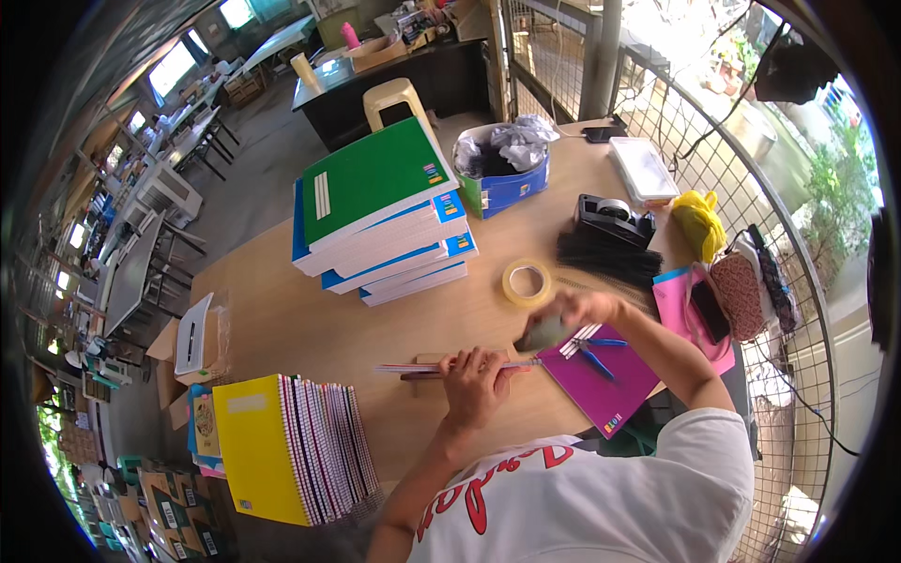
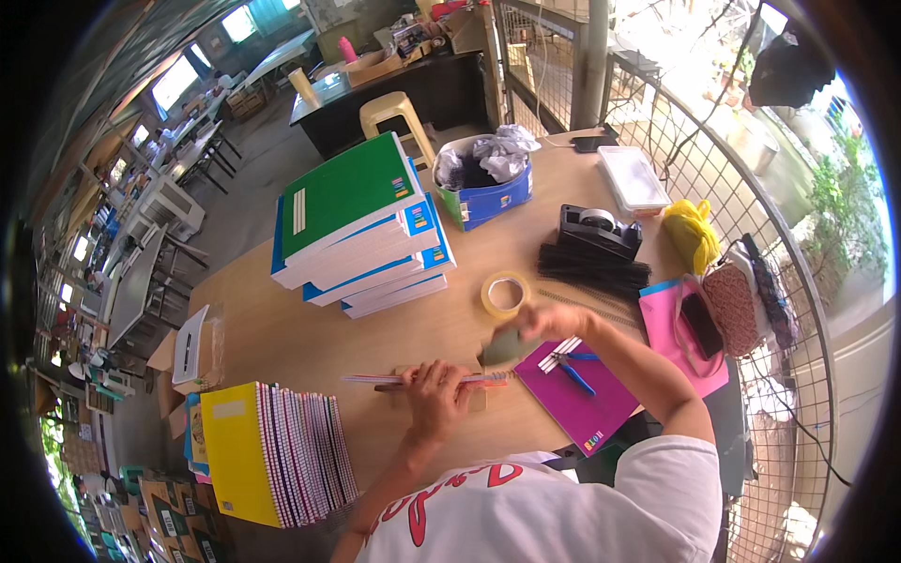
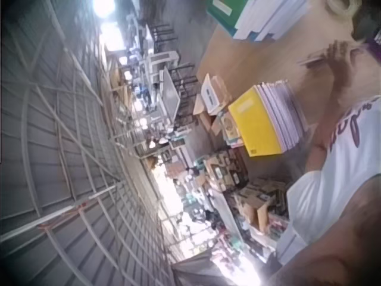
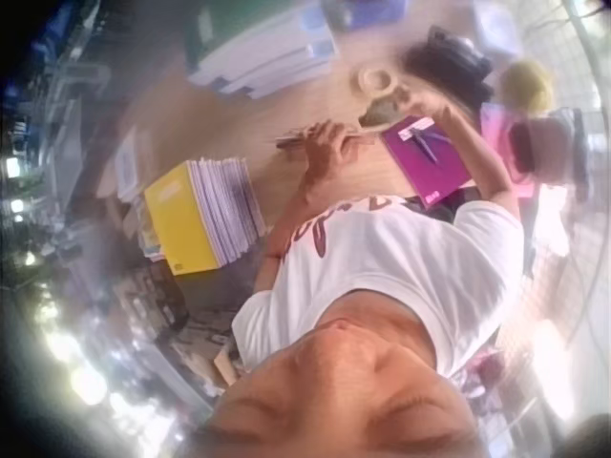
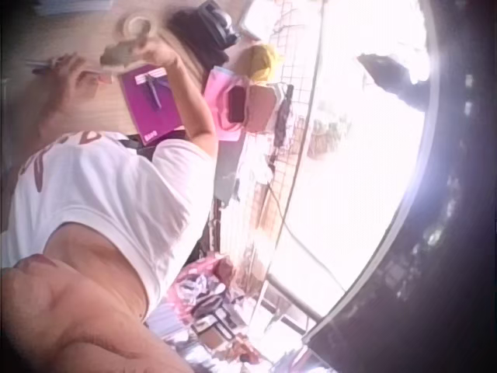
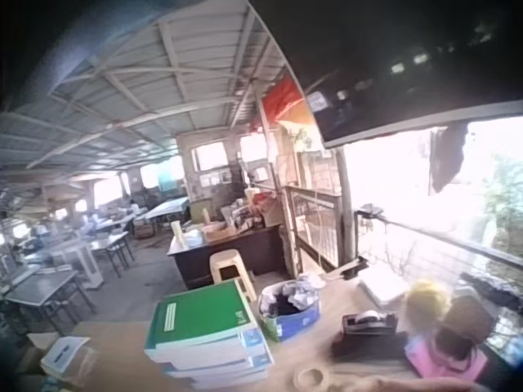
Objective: The person takes spiral notebooks from a stack and wraps a length of tape around the spiral spine of each one using a pair of shears to cut the tape.
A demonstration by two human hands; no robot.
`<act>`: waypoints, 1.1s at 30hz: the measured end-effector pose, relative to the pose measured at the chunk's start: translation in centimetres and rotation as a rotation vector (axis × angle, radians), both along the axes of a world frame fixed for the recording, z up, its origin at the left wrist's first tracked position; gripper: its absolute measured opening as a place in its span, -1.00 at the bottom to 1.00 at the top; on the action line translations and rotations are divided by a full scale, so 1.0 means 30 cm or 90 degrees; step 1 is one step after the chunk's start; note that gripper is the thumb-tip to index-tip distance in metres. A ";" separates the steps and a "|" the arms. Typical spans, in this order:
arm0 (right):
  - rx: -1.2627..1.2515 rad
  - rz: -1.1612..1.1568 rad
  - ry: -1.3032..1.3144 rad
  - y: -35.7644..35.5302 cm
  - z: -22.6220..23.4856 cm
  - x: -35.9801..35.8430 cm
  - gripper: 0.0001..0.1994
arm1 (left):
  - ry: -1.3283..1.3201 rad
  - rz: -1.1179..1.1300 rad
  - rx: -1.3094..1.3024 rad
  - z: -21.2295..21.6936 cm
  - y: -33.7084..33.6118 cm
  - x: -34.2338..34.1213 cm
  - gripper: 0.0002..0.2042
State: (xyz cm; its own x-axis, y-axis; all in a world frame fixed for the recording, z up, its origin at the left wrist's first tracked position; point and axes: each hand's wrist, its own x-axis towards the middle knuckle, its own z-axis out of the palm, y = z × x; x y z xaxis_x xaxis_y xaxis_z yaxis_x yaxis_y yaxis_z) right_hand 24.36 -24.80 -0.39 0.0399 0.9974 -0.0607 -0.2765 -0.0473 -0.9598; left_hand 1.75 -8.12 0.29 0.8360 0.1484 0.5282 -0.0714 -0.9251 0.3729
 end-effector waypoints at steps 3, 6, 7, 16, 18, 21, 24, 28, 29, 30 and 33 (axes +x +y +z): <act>-0.062 0.095 -0.559 -0.034 0.029 0.012 -0.41 | 0.009 -0.018 0.026 0.000 0.003 0.004 -0.84; 0.033 0.093 -0.277 -0.035 0.056 -0.030 -0.41 | 0.006 -0.006 0.021 -0.014 0.011 0.009 -0.82; -0.046 0.078 -0.444 -0.007 0.048 -0.039 -0.42 | 0.007 -0.013 0.035 -0.009 0.012 0.013 -0.81; -0.019 0.039 -0.063 -0.022 0.010 -0.026 -0.39 | -0.013 -0.039 -0.028 -0.008 0.029 0.011 -0.45; -0.031 0.077 -0.491 0.030 0.061 -0.068 -0.37 | -0.009 -0.050 -0.043 -0.031 0.025 0.004 -0.38; -0.029 -0.002 -0.240 0.030 0.064 -0.043 -0.37 | -0.029 -0.054 -0.012 -0.026 0.034 0.009 -0.29; -0.039 0.071 -0.508 0.082 0.123 -0.085 -0.41 | -0.036 -0.049 -0.016 -0.022 0.025 0.005 -0.28; 0.008 0.020 -0.159 0.090 0.058 -0.062 -0.44 | -0.060 -0.049 -0.041 -0.034 0.038 0.011 -0.28; -0.006 0.040 -0.348 0.115 0.054 -0.056 -0.45 | -0.065 -0.051 -0.069 -0.044 0.039 0.004 -0.27; -0.020 0.060 -0.537 0.130 0.050 -0.055 -0.47 | -0.062 -0.048 -0.069 -0.049 0.043 -0.028 -0.27; -0.025 0.036 -0.545 0.102 0.064 -0.060 -0.49 | -0.126 0.147 0.092 -0.027 0.126 -0.084 -0.26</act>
